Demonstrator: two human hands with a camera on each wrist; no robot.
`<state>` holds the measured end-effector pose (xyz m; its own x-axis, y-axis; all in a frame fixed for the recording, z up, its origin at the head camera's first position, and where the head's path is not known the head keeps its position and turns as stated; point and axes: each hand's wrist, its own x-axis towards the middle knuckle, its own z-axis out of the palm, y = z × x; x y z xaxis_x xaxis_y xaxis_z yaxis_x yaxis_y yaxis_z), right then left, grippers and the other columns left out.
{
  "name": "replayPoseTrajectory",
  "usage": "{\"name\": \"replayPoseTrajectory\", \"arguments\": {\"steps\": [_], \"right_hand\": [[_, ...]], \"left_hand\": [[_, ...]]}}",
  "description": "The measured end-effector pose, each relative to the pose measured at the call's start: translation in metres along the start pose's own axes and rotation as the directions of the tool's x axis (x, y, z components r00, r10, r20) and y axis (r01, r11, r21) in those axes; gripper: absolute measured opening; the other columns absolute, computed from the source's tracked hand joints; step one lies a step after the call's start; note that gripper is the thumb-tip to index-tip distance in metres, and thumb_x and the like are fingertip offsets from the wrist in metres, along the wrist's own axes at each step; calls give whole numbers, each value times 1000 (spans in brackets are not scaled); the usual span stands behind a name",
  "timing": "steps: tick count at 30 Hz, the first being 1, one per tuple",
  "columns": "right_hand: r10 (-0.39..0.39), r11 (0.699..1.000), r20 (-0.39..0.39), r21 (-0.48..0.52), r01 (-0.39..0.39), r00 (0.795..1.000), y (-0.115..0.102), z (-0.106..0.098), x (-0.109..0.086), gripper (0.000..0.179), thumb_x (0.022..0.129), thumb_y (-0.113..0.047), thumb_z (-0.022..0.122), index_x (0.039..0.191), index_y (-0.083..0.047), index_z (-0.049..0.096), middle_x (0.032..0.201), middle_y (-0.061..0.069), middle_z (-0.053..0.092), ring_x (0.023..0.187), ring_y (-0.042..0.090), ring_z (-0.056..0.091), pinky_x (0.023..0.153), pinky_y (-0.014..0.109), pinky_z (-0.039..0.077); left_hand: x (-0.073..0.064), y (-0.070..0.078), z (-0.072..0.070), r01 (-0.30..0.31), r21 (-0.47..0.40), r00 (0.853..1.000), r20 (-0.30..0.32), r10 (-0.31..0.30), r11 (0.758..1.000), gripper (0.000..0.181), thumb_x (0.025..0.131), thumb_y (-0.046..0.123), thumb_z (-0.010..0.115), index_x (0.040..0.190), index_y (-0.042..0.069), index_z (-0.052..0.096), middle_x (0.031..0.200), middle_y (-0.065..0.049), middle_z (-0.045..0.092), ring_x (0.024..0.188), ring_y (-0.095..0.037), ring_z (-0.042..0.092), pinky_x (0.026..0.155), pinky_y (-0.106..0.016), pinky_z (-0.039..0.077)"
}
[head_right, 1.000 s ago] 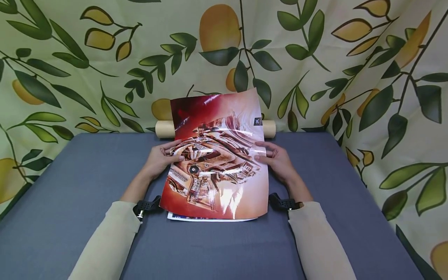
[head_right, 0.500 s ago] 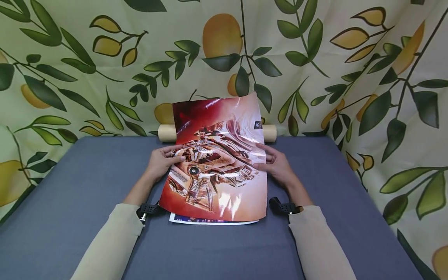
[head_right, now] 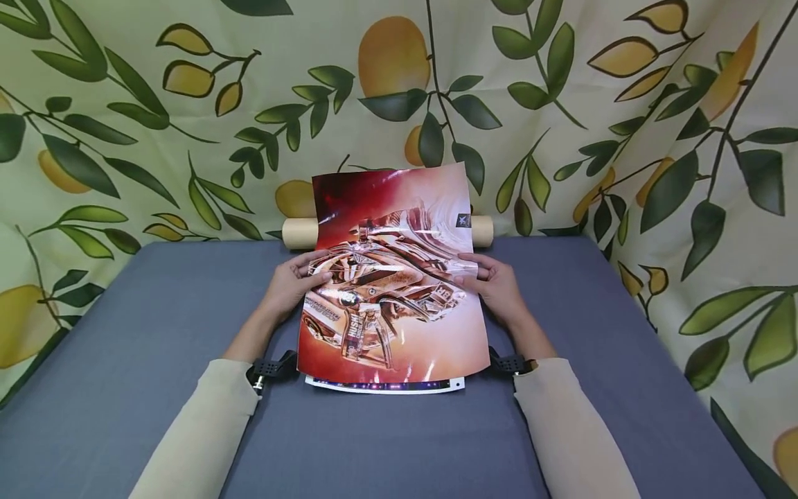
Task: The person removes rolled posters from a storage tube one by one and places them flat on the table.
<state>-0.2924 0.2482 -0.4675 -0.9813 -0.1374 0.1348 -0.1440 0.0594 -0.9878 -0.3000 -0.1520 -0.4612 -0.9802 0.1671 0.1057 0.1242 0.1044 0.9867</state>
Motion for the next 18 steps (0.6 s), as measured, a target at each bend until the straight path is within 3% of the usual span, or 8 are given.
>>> {"name": "replayPoseTrajectory", "arguments": {"steps": [3, 6, 9, 11, 13, 15, 18], "right_hand": [[-1, 1000, -6, -5, 1, 1000, -2, -1, 0, 48, 90, 0, 73, 136, -5, 61, 90, -18, 77, 77, 3, 74, 65, 20, 60], [5, 1000, -9, -9, -5, 1000, -2, -2, 1, 50, 90, -1, 73, 138, -5, 60, 90, -19, 77, 78, 3, 75, 66, 20, 60], [1, 1000, -12, -9, -1, 1000, -2, -3, 1, 51, 91, -2, 73, 140, -4, 58, 90, -19, 77, 78, 2, 74, 66, 20, 60], [-4, 1000, -5, 6, 4, 1000, -1, -4, -1, 52, 92, 0, 71, 141, -4, 56, 91, -18, 77, 77, 3, 74, 65, 20, 60], [-13, 1000, 13, 4, 13, 1000, 0, -4, -2, 53, 92, 0, 71, 142, -4, 55, 91, -17, 77, 77, 1, 74, 64, 19, 59], [-32, 999, 39, 5, 32, 999, 1, -4, -3, 54, 92, 1, 71, 143, -4, 54, 91, -16, 78, 77, 1, 73, 64, 18, 58], [-82, 996, 69, -10, 83, 994, 1, -4, -1, 56, 92, 1, 70, 145, -2, 52, 91, -14, 78, 79, 0, 72, 65, 16, 57]], "left_hand": [[-6, 2, 0, -41, -34, 996, 73, 43, 999, 75, 91, 3, 72, 157, 18, 39, 92, 3, 78, 73, -5, 73, 67, -21, 58], [-15, 5, 0, -90, 1, 987, 136, 89, 996, 88, 88, -2, 74, 161, 22, 30, 108, -19, 76, 78, -5, 73, 70, -21, 59], [-24, 4, 0, -106, 84, 981, 174, 90, 991, 81, 87, 1, 76, 157, 15, 39, 128, -28, 66, 81, -1, 70, 72, -19, 57], [-27, 4, 0, -94, 135, 981, 183, 68, 986, 73, 87, 4, 78, 152, 12, 47, 137, -26, 61, 79, 1, 66, 72, -17, 55], [-29, 4, 1, -72, 169, 984, 172, 43, 983, 69, 85, 5, 80, 148, 10, 53, 137, -22, 62, 77, 2, 63, 71, -15, 52], [-31, 3, 1, -47, 177, 989, 149, 20, 983, 69, 82, 5, 82, 146, 10, 55, 119, -22, 72, 72, 2, 62, 67, -15, 51], [-33, 6, 2, -18, 167, 994, 108, -1, 986, 71, 80, 5, 84, 145, 11, 56, 88, -9, 77, 67, 0, 64, 63, -17, 52]]}}
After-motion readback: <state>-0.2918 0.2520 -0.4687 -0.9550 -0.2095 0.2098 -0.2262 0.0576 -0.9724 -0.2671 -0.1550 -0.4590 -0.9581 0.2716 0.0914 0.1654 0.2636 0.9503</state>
